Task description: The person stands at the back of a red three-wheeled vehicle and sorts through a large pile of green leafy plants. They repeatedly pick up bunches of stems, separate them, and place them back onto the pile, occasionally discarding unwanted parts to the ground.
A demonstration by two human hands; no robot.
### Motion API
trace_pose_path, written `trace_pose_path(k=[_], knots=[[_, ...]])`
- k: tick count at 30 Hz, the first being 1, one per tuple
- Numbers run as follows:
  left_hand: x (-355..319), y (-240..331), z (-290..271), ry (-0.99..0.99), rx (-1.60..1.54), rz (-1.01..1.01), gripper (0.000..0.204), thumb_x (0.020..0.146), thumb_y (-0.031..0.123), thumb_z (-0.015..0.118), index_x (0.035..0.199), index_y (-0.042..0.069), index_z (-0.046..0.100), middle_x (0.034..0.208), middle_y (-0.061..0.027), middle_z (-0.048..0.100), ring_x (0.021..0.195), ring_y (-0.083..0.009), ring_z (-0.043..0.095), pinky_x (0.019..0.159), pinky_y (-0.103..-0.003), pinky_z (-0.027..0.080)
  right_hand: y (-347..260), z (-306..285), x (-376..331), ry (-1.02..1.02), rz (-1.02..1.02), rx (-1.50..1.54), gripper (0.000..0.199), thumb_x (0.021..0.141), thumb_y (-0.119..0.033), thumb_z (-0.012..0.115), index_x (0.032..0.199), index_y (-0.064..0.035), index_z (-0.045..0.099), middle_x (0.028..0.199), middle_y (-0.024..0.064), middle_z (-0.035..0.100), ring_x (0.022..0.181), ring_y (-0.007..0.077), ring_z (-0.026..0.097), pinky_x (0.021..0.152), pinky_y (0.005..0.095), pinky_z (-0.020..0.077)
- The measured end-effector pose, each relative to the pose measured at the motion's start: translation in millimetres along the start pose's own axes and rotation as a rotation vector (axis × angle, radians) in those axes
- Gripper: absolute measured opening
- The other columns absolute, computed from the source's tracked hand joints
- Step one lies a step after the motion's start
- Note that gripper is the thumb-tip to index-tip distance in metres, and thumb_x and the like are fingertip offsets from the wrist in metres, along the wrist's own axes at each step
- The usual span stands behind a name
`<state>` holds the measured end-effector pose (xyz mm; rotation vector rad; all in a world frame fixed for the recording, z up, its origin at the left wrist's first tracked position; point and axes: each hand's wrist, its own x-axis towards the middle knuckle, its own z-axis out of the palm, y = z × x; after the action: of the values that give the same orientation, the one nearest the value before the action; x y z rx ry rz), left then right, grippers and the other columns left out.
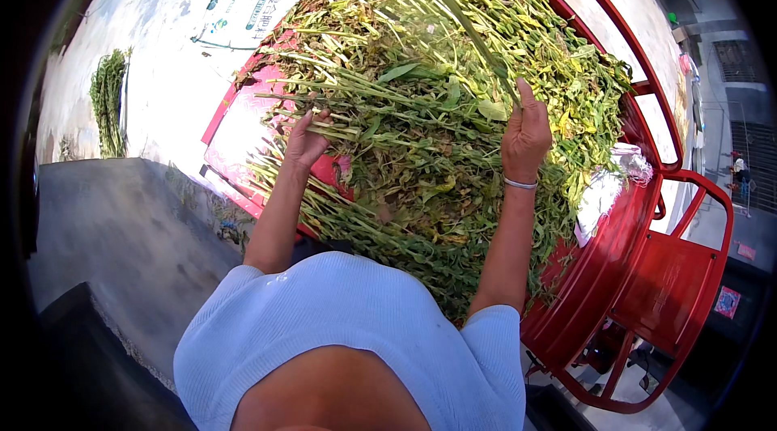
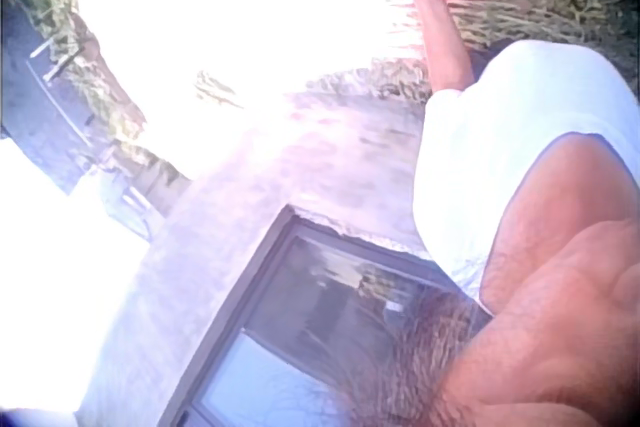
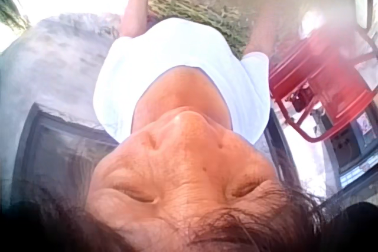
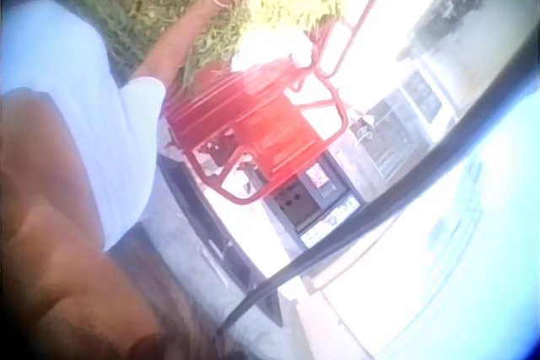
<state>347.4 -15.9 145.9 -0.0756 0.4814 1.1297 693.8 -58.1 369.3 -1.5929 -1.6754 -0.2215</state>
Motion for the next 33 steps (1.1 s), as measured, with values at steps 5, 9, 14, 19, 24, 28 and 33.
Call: trace_pose_path(k=[5, 9, 14, 19, 24, 28, 33], knots=[[-16.5, 4.3, 16.4, -0.055, 0.038, -0.014, 0.043, 0.080, 0.009, 0.057, 0.121, 0.001, 0.045, 0.102, -0.0139, 0.057, 0.084, -0.0210, 0.055, 0.081, -0.036, 0.047, -24.6, 94.3, -23.4, -0.543, 0.015, 0.288, 0.037, 0.077, -0.003, 0.060, 0.113, -0.0091, 0.057, 0.099, 0.0128, 0.058, 0.089, 0.0285, 0.058, 0.078, 0.0321, 0.0456], [-39.7, 4.3, 49.4, -0.019, 0.291, 0.066, 0.031, 0.084, 0.013, 0.058, 0.112, 0.002, 0.049, 0.102, -0.0094, 0.058, 0.084, -0.0183, 0.056, 0.079, -0.035, 0.047, -32.5, 168.0, -77.9, -0.734, -0.068, 0.252, 0.036, 0.076, -0.019, 0.066, 0.109, -0.0127, 0.055, 0.100, 0.0128, 0.058, 0.094, 0.0331, 0.056, 0.078, 0.0402, 0.0467], [-41.2, 5.9, 21.6, 0.110, 0.268, 0.375, 0.026, 0.088, 0.008, 0.052, 0.113, 0.003, 0.051, 0.102, -0.0079, 0.060, 0.084, -0.0152, 0.055, 0.073, -0.032, 0.046, -46.5, 164.4, -63.3, -0.843, -0.017, -0.088, 0.019, 0.076, -0.024, 0.064, 0.079, -0.0066, 0.056, 0.075, 0.0118, 0.058, 0.075, 0.0338, 0.057, 0.062, 0.0444, 0.0459], [-38.0, 21.4, 31.2, 0.027, 0.089, 0.274, 0.028, 0.090, 0.006, 0.048, 0.118, 0.005, 0.049, 0.112, -0.0121, 0.059, 0.089, -0.0168, 0.055, 0.074, -0.033, 0.048, -38.1, 145.7, -63.4, -0.855, -0.038, -0.100, 0.022, 0.077, -0.024, 0.063, 0.071, -0.0053, 0.053, 0.069, 0.0120, 0.055, 0.069, 0.0339, 0.055, 0.057, 0.0454, 0.0439], [-39.8, 5.5, 51.6, -0.038, 0.046, 0.288, 0.039, 0.085, 0.016, 0.060, 0.121, 0.009, 0.047, 0.103, -0.0086, 0.060, 0.093, -0.0224, 0.055, 0.090, -0.039, 0.043, -38.6, 149.7, -97.8, -0.984, -0.021, -0.056, 0.023, 0.078, -0.030, 0.062, 0.079, -0.0072, 0.056, 0.077, 0.0122, 0.059, 0.075, 0.0335, 0.057, 0.063, 0.0446, 0.0463], [-37.6, 0.7, 0.3, 0.057, 0.026, 0.270, 0.029, 0.088, 0.029, 0.056, 0.111, 0.012, 0.052, 0.065, -0.0006, 0.051, 0.077, -0.0180, 0.053, 0.083, -0.037, 0.044, -41.3, 149.1, -100.8, -1.037, -0.085, 0.163, 0.030, 0.081, -0.031, 0.060, 0.098, -0.0061, 0.059, 0.092, 0.0151, 0.061, 0.086, 0.0340, 0.057, 0.076, 0.0427, 0.0462], [-55.2, -6.1, -18.0, 0.218, -0.077, 0.197, 0.032, 0.088, 0.041, 0.053, 0.096, 0.010, 0.054, 0.054, 0.0028, 0.036, 0.061, -0.0152, 0.045, 0.069, -0.033, 0.044, -36.2, 177.9, -67.3, -0.947, -0.052, -0.039, 0.038, 0.079, -0.034, 0.064, 0.106, -0.0077, 0.057, 0.105, 0.0125, 0.059, 0.096, 0.0323, 0.056, 0.078, 0.0435, 0.0465]])
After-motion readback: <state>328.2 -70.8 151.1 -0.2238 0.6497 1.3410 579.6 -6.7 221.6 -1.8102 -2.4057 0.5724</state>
